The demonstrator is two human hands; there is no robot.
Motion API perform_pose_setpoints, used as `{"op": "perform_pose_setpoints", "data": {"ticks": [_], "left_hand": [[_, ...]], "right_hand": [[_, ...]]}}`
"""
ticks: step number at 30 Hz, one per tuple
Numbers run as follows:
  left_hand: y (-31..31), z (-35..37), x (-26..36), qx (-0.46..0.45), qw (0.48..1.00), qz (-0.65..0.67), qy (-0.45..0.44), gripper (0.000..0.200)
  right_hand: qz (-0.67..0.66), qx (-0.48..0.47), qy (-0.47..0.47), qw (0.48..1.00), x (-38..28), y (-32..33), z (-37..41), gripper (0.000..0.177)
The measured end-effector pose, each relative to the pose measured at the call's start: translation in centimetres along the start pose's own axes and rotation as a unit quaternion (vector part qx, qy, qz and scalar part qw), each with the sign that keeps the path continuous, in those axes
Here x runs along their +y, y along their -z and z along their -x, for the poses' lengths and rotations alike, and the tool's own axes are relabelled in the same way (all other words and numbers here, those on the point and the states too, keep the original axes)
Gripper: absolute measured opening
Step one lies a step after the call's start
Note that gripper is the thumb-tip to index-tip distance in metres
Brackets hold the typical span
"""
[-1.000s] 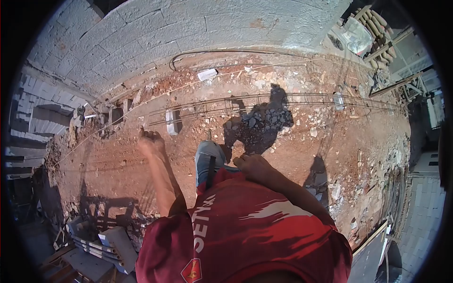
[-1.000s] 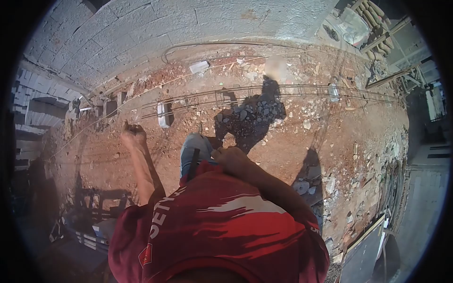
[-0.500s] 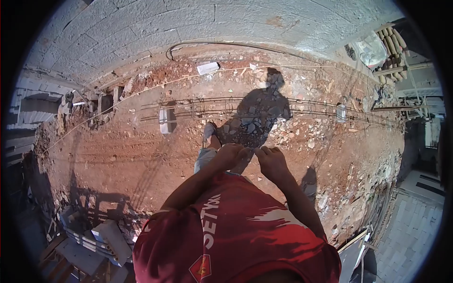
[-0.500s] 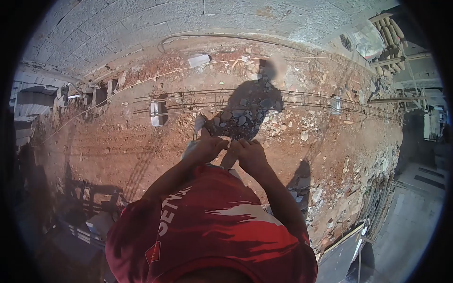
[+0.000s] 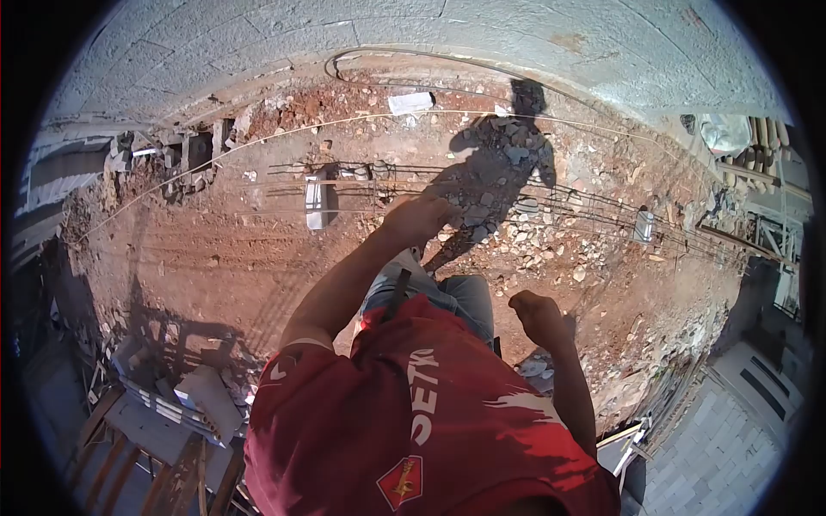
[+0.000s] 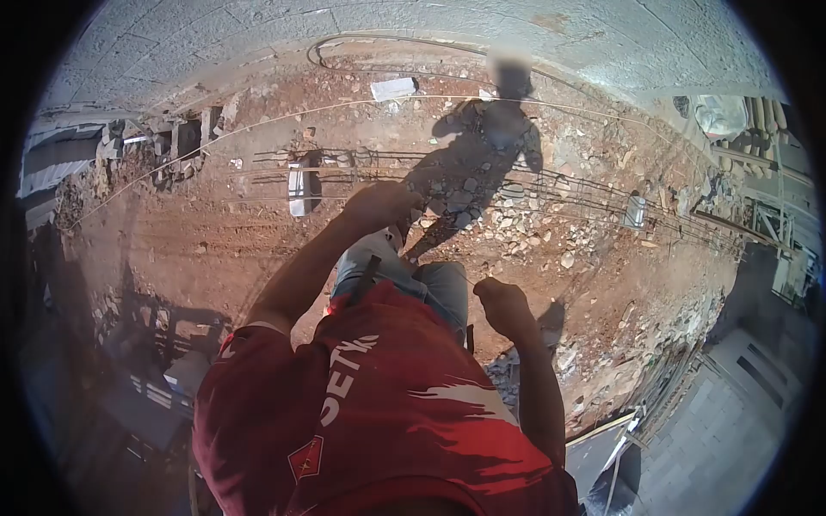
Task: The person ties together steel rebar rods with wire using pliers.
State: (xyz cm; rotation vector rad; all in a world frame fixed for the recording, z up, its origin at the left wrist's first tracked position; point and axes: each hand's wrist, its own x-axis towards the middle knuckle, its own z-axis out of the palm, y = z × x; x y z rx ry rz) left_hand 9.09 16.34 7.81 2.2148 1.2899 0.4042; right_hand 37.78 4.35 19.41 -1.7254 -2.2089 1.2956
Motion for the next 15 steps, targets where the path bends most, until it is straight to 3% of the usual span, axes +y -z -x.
{"op": "perform_pose_setpoints", "data": {"ticks": [1,2,3,6,7,9,10,11,13,14,15], "left_hand": [[0.5,-0.2,-0.7,-0.058,0.998,-0.010,-0.018,0.021],[0.7,-0.4,-1.0,-0.116,0.992,-0.019,-0.036,0.022],[0.9,-0.4,-0.8,-0.117,0.992,-0.019,-0.034,0.022],[0.0,-0.2,0.0,0.003,0.998,0.003,-0.060,0.033],[-0.7,-0.5,0.1,-0.005,0.998,0.006,-0.064,0.033],[-2.4,-0.9,0.8,-0.019,0.998,0.007,-0.062,0.039],[-3.4,-0.6,1.2,-0.038,0.997,0.007,-0.065,0.042],[-4.2,-0.4,1.2,-0.037,0.998,0.010,-0.059,0.042],[-5.4,0.6,0.3,-0.114,0.993,0.012,0.020,0.045],[-5.5,0.9,-0.4,-0.123,0.989,0.009,0.083,0.045],[-5.8,1.7,-1.5,-0.129,0.986,0.003,0.102,0.045]], "right_hand": [[-0.128,-0.088,0.024,0.988,-1.1,-0.9,0.9,0.016],[-0.250,-0.112,-0.053,0.960,-2.8,0.9,1.5,0.018],[-0.366,-0.133,-0.128,0.912,-4.4,2.7,1.8,0.019],[-0.663,0.041,-0.185,0.724,2.6,2.4,4.0,0.025],[-0.666,0.046,-0.190,0.720,3.8,0.7,4.1,0.025],[-0.519,-0.032,-0.302,0.799,5.7,-1.5,4.1,0.025],[-0.430,-0.057,-0.301,0.850,6.2,-2.3,3.8,0.029],[-0.426,-0.062,-0.302,0.850,7.0,-2.4,3.4,0.029],[-0.224,-0.181,-0.153,0.945,8.7,-3.2,2.7,0.025],[-0.390,-0.216,-0.192,0.874,7.7,-2.5,2.0,0.024],[-0.541,-0.248,-0.230,0.770,6.6,-1.5,1.4,0.022]]}}
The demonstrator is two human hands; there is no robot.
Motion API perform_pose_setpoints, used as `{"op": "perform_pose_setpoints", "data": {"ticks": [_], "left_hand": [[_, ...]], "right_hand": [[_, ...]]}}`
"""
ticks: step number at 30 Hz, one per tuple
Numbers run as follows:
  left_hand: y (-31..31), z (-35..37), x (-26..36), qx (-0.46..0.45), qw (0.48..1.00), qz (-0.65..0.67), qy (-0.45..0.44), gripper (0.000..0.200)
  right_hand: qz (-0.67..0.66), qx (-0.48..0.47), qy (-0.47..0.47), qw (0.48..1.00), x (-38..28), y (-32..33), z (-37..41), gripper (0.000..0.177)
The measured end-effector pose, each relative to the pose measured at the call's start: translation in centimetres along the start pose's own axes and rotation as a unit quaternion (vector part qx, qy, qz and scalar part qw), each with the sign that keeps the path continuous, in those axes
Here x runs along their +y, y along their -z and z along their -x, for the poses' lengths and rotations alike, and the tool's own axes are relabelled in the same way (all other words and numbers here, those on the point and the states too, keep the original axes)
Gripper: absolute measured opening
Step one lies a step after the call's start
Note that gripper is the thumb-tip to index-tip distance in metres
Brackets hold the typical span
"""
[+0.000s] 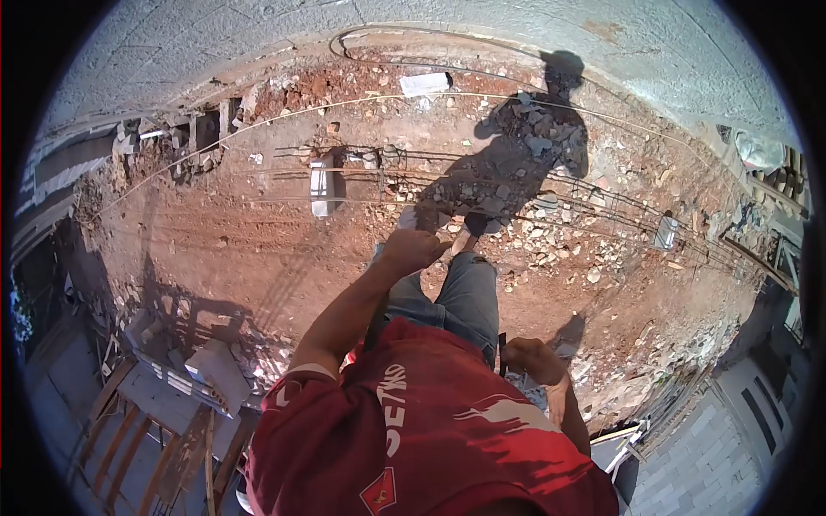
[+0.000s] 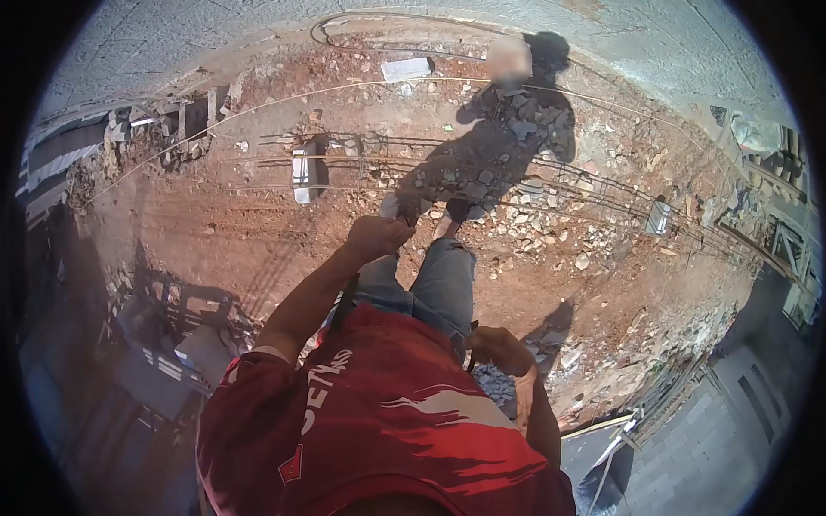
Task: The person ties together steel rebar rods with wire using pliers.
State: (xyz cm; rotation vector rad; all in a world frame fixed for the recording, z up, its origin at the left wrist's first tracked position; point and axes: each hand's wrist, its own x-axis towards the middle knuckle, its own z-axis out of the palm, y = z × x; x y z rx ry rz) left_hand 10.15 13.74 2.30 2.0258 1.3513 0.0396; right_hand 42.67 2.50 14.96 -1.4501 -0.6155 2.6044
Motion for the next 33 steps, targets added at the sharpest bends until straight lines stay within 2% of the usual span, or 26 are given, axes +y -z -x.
{"op": "perform_pose_setpoints", "data": {"ticks": [2,3,4,5,6,7,8,10,11,12,14,15,16,17,18,19,21,22,23,24,26,28,30,31,32,33], "left_hand": [[-1.6,1.3,-2.2,0.053,0.997,-0.028,-0.050,0.016],[-2.3,1.6,-2.5,0.149,0.985,-0.034,-0.084,0.014],[-3.7,1.8,-2.9,0.139,0.987,-0.036,-0.073,0.014],[-5.5,2.0,-3.4,0.088,0.994,-0.021,-0.057,0.014],[-7.1,1.9,-3.5,0.038,0.998,-0.004,-0.041,0.014],[-9.2,1.6,-2.8,0.023,0.999,-0.008,-0.041,0.014],[-11.4,0.9,-1.8,0.008,0.999,-0.012,-0.041,0.014],[-12.4,-1.4,0.4,0.009,0.998,0.014,-0.057,0.022],[-15.8,-2.2,-0.2,-0.008,0.998,0.023,-0.061,0.022],[-20.2,-2.5,-0.9,-0.039,0.996,-0.020,-0.080,0.018],[-23.2,-3.7,-1.4,-0.082,0.990,-0.040,-0.110,0.017],[-20.5,-6.3,-2.6,-0.111,0.991,0.015,-0.074,0.020],[-18.9,-8.3,-4.3,-0.140,0.987,0.067,-0.032,0.024],[-19.8,-9.0,-6.5,-0.140,0.987,0.052,-0.053,0.021],[-20.2,-10.1,-8.1,-0.185,0.979,0.057,-0.064,0.017],[-20.7,-11.3,-9.7,-0.230,0.969,0.062,-0.074,0.015],[-23.9,-12.6,-12.9,-0.225,0.964,0.112,-0.083,0.017],[-26.3,-12.6,-14.5,-0.130,0.978,0.135,-0.090,0.018],[-25.1,-14.6,-14.9,-0.025,0.987,0.114,-0.112,0.019],[-23.2,-17.1,-15.2,0.082,0.984,0.090,-0.129,0.019],[-24.7,-19.4,-19.1,0.228,0.972,0.058,-0.007,0.021],[-25.1,-20.8,-22.5,0.219,0.968,0.009,0.119,0.020],[-25.5,-21.3,-25.2,0.172,0.979,-0.022,0.104,0.018],[-25.8,-21.4,-25.7,0.108,0.981,0.045,0.157,0.035],[-25.6,-22.0,-25.4,0.105,0.981,0.047,0.155,0.035],[-25.0,-22.6,-24.7,-0.021,0.976,0.036,0.213,0.041]], "right_hand": [[-0.032,-0.026,-0.004,0.999,0.5,1.9,-0.4,0.028],[0.002,0.013,-0.025,1.000,1.3,4.5,-0.9,0.028],[0.035,0.054,-0.045,0.997,2.0,6.5,-1.8,0.029],[0.029,0.044,-0.054,0.997,2.2,7.7,-2.9,0.029],[0.436,0.141,0.002,0.889,2.1,8.8,-4.2,0.032],[0.760,0.210,0.066,0.611,2.2,9.9,-5.6,0.037],[0.757,0.200,0.066,0.619,1.0,10.1,-7.7,0.037],[0.683,0.239,0.167,0.670,-1.4,8.4,-13.3,0.040],[0.552,0.226,0.160,0.786,0.0,7.6,-16.0,0.036],[0.404,0.217,0.146,0.876,1.5,7.0,-18.3,0.032],[0.345,0.225,0.073,0.908,2.1,6.7,-22.0,0.031],[0.293,0.219,0.024,0.930,2.2,7.4,-23.7,0.029],[0.291,0.220,0.006,0.931,2.4,8.4,-24.9,0.029],[0.286,0.226,0.036,0.930,2.7,9.3,-26.0,0.022],[0.281,0.233,0.067,0.929,3.1,10.0,-27.1,0.017],[0.278,0.232,0.056,0.930,3.5,10.8,-28.3,0.014],[0.277,0.236,0.048,0.930,4.3,12.4,-30.9,0.015],[0.277,0.241,0.058,0.928,4.5,13.2,-32.1,0.016],[0.277,0.242,0.049,0.929,4.4,14.1,-33.0,0.016],[0.235,0.293,0.046,0.925,4.2,15.1,-33.7,0.018],[0.177,0.378,0.067,0.906,5.4,17.6,-35.3,0.022],[0.153,0.401,0.006,0.903,5.8,19.5,-36.3,0.022],[0.164,0.396,-0.016,0.904,6.2,20.4,-38.1,0.021],[0.172,0.388,-0.032,0.905,6.4,20.6,-39.2,0.021],[0.170,0.390,-0.034,0.904,6.6,21.0,-40.7,0.021],[0.178,0.382,0.019,0.907,6.8,21.2,-42.4,0.022]]}}
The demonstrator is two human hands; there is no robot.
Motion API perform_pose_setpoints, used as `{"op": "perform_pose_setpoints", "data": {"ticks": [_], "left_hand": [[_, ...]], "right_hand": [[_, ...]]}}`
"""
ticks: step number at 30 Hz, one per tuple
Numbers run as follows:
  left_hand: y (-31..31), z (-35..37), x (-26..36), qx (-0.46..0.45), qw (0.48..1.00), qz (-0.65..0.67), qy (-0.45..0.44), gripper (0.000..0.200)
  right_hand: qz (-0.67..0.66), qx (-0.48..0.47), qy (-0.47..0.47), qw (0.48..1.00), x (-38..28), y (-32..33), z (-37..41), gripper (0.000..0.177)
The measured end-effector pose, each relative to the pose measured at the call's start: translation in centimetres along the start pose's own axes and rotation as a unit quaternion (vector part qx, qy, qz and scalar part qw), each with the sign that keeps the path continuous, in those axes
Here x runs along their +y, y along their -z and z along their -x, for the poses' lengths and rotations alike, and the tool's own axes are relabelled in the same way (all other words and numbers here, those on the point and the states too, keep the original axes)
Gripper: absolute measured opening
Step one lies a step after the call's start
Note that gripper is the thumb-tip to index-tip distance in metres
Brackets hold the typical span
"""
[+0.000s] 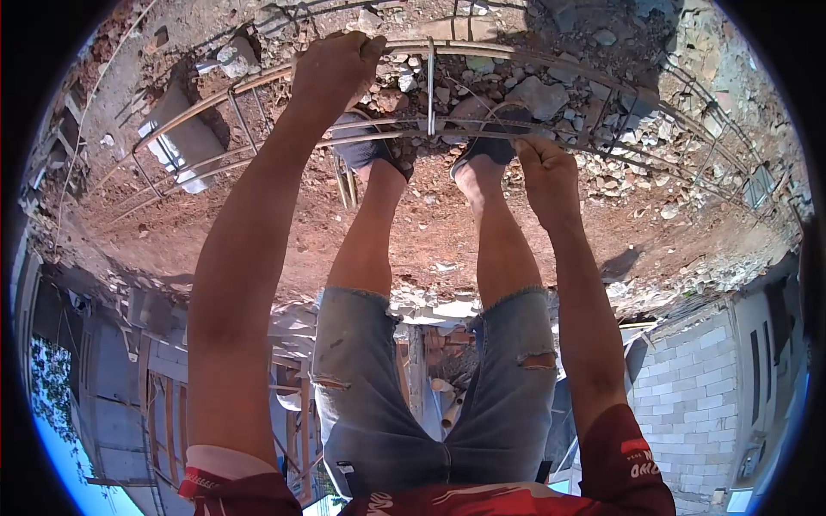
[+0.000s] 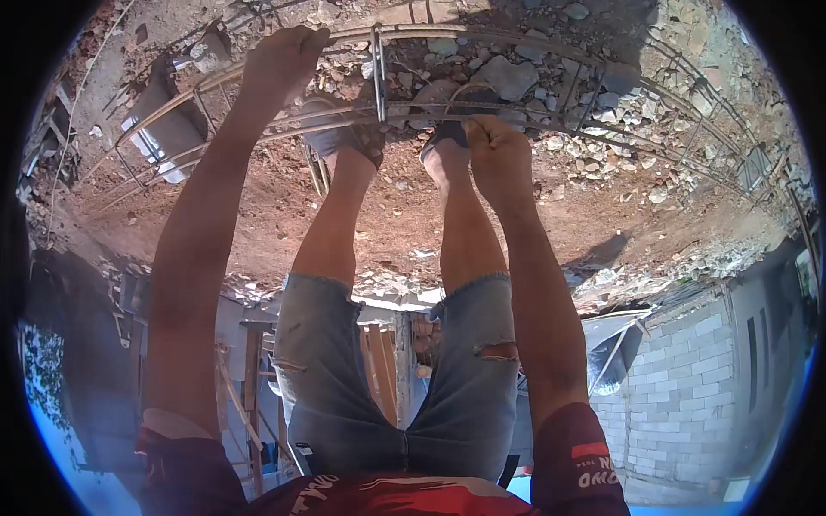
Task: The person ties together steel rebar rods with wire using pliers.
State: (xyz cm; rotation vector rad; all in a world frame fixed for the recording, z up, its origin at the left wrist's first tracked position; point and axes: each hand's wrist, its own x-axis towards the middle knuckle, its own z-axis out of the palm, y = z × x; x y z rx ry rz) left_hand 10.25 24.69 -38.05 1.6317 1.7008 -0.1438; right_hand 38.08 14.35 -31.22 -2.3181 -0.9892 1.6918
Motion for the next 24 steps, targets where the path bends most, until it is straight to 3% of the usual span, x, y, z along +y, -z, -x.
{"op": "perform_pose_setpoints", "data": {"ticks": [1,2,3,4,5,7,10,14,15,16,20,24], "left_hand": [[0.3,-0.2,0.6,-0.119,0.990,-0.037,0.063,0.048],[-0.5,-0.4,0.2,-0.098,0.993,-0.046,0.039,0.058],[-0.1,-0.7,0.6,-0.100,0.993,-0.050,0.038,0.058],[0.6,-1.0,1.5,-0.132,0.989,0.000,0.074,0.059],[1.0,-1.3,2.2,-0.164,0.979,0.049,0.110,0.060],[0.4,-2.3,2.3,-0.156,0.977,0.096,0.113,0.055],[-1.2,-2.6,2.5,-0.045,0.952,0.280,0.117,0.037],[-1.1,-2.6,2.9,-0.047,0.959,0.260,0.106,0.034],[-1.1,-2.2,2.8,-0.051,0.939,0.320,0.115,0.033],[-1.2,-2.0,2.7,-0.055,0.915,0.380,0.123,0.031],[-1.3,-1.1,3.0,0.014,0.906,0.398,0.144,0.034],[-0.9,-1.2,3.8,0.067,0.890,0.429,0.136,0.026]], "right_hand": [[-0.015,0.000,0.052,0.999,-0.1,-1.2,-1.0,0.022],[-0.018,0.000,0.050,0.999,-0.9,-2.6,-1.5,0.022],[-0.138,0.004,0.021,0.990,-2.6,-4.0,-2.1,0.020],[-0.258,0.008,-0.009,0.966,-4.0,-4.8,-2.4,0.018],[-0.262,0.009,-0.011,0.965,-5.2,-4.7,-2.6,0.018],[-0.212,-0.080,-0.057,0.972,-6.9,-4.6,-2.6,0.017],[-0.217,-0.075,-0.024,0.973,-5.3,-5.8,-3.5,0.022],[-0.178,-0.078,-0.005,0.981,-5.8,-5.2,-3.6,0.024],[-0.179,-0.076,-0.005,0.981,-6.1,-5.0,-3.6,0.024],[-0.111,-0.079,0.022,0.990,-6.5,-4.6,-3.8,0.024],[0.094,-0.090,0.094,0.987,-7.2,-3.8,-5.5,0.026],[0.028,-0.078,0.209,0.974,-6.0,-5.2,-7.1,0.023]]}}
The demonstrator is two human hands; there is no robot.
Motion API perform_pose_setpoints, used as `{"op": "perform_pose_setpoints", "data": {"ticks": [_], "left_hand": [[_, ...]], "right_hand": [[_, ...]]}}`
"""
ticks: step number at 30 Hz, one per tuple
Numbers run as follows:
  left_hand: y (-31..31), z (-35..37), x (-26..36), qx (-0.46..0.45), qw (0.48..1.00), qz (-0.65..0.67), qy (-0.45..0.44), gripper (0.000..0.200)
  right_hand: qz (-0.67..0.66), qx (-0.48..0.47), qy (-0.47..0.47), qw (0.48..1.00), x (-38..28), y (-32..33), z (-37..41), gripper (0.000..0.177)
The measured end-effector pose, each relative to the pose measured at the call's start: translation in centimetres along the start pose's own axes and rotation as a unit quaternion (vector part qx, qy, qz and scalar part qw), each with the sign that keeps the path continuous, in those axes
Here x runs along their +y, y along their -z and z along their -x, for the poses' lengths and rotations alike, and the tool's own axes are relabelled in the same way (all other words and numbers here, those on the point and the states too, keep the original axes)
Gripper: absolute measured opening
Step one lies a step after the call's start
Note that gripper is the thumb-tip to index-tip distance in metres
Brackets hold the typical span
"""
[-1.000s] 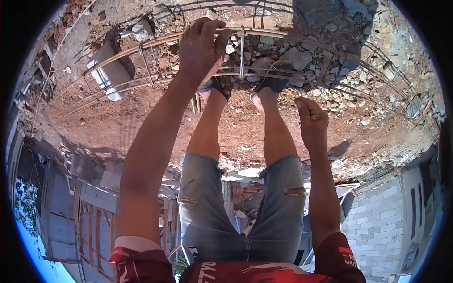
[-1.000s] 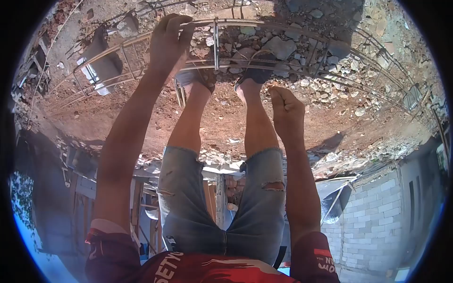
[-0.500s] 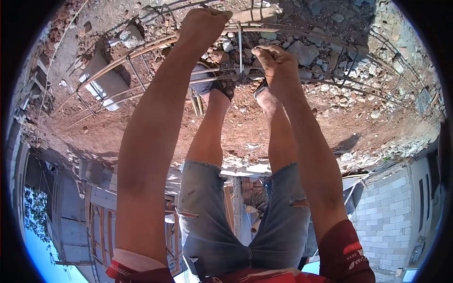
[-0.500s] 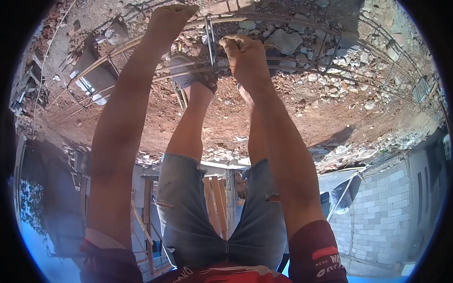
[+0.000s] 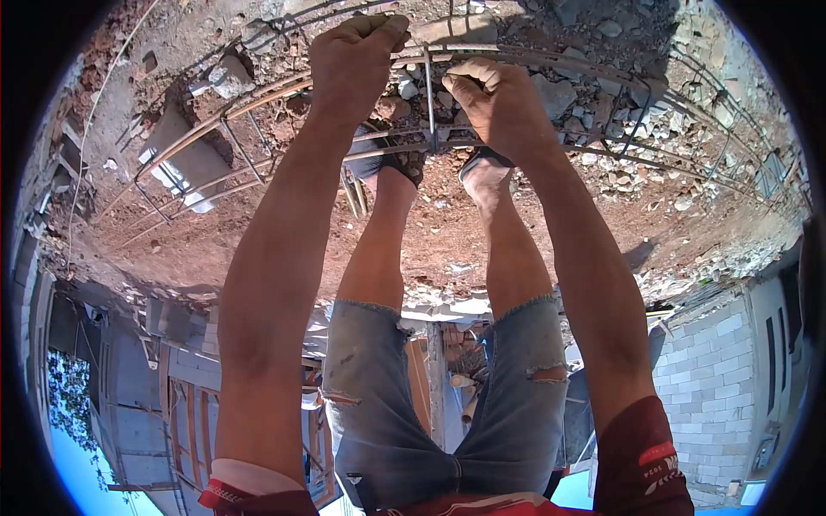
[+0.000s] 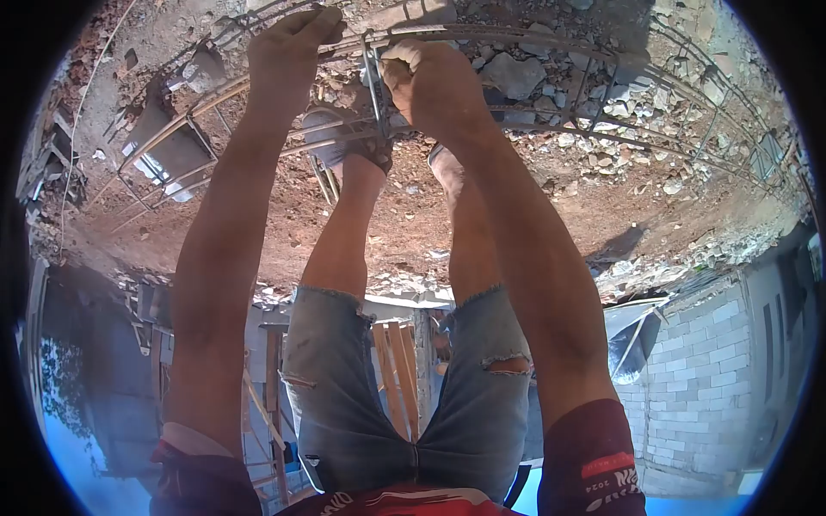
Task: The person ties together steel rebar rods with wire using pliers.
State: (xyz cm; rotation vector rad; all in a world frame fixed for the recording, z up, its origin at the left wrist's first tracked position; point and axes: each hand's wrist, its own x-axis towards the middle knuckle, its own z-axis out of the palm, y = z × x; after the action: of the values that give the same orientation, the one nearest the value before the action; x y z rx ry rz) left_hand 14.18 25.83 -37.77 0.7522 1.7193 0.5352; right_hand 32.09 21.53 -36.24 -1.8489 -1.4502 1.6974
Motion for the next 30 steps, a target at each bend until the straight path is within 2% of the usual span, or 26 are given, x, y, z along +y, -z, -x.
{"op": "perform_pose_setpoints", "data": {"ticks": [2,3,5,6,7,8,9,10,13,14,15,17,19,20,21,22,23,25,26,27,28,30], "left_hand": [[0.3,0.8,0.1,-0.027,0.999,0.042,-0.015,0.025],[0.6,0.9,-0.3,-0.029,0.999,0.041,-0.013,0.025],[1.4,1.1,-0.9,-0.084,0.996,0.030,-0.026,0.027],[1.5,2.2,0.3,-0.086,0.996,-0.019,-0.012,0.026],[1.8,1.8,0.0,-0.086,0.996,-0.016,-0.013,0.026],[2.1,1.2,-0.4,-0.104,0.939,-0.160,-0.287,0.030],[2.5,0.7,-0.8,-0.109,0.788,-0.287,-0.533,0.035],[2.8,0.8,-0.9,-0.163,0.771,-0.298,-0.539,0.037],[2.8,1.3,0.4,-0.171,0.613,-0.468,-0.613,0.038],[2.5,1.2,1.1,-0.178,0.559,-0.519,-0.622,0.040],[2.1,1.1,1.8,-0.176,0.562,-0.517,-0.621,0.040],[1.5,0.6,2.7,-0.199,0.549,-0.600,-0.546,0.028],[1.7,0.3,3.5,-0.213,0.594,-0.561,-0.535,0.027],[1.4,0.3,4.3,-0.243,0.662,-0.548,-0.450,0.029],[1.4,-1.2,2.7,-0.268,0.732,-0.443,-0.444,0.027],[1.4,-2.6,1.1,-0.298,0.786,-0.323,-0.434,0.025],[1.4,-4.1,-0.5,-0.326,0.818,-0.204,-0.427,0.024],[1.8,-4.2,0.7,-0.344,0.852,-0.221,-0.327,0.024],[1.7,-4.1,1.0,-0.348,0.860,-0.233,-0.293,0.024],[1.6,-4.2,1.3,-0.349,0.866,-0.239,-0.266,0.024],[1.5,-4.1,1.5,-0.350,0.871,-0.240,-0.247,0.025],[1.2,-4.2,1.5,-0.347,0.878,-0.239,-0.226,0.027]], "right_hand": [[0.148,0.007,0.074,0.986,-1.2,1.2,-0.2,0.020],[0.148,0.007,0.072,0.986,-1.6,1.6,-0.5,0.020],[0.302,-0.053,0.088,0.948,-2.6,2.6,-1.4,0.016],[0.300,-0.100,0.111,0.942,-3.9,3.5,-2.1,0.014],[0.302,-0.100,0.111,0.941,-4.6,4.0,-2.9,0.014],[0.308,-0.102,0.136,0.936,-5.5,4.7,-3.7,0.015],[0.323,-0.104,0.185,0.922,-7.3,5.1,-4.2,0.015],[0.340,-0.111,0.250,0.900,-9.4,5.2,-4.5,0.016],[0.354,-0.143,0.436,0.815,-14.7,4.3,-2.9,0.018],[0.357,-0.140,0.469,0.796,-15.7,4.0,-2.5,0.019],[0.367,-0.122,0.485,0.784,-16.2,3.8,-2.5,0.020],[0.395,-0.053,0.473,0.786,-16.2,4.0,-3.6,0.022],[0.424,0.030,0.414,0.805,-15.0,4.1,-5.0,0.023],[0.438,0.044,0.352,0.826,-13.7,4.4,-5.4,0.024],[0.450,0.038,0.298,0.841,-12.5,4.3,-5.6,0.025],[0.429,-0.025,0.194,0.882,-10.6,4.2,-4.7,0.032],[0.413,-0.076,0.083,0.904,-8.6,4.2,-3.8,0.039],[0.201,-0.167,-0.009,0.965,-6.1,4.0,-3.7,0.023],[0.092,-0.151,-0.088,0.980,-7.3,3.3,-3.3,0.025],[0.092,-0.156,-0.090,0.979,-7.7,3.4,-3.9,0.025],[0.223,-0.172,-0.079,0.956,-8.1,3.7,-5.0,0.020],[0.472,-0.196,-0.051,0.858,-8.5,4.1,-6.9,0.012]]}}
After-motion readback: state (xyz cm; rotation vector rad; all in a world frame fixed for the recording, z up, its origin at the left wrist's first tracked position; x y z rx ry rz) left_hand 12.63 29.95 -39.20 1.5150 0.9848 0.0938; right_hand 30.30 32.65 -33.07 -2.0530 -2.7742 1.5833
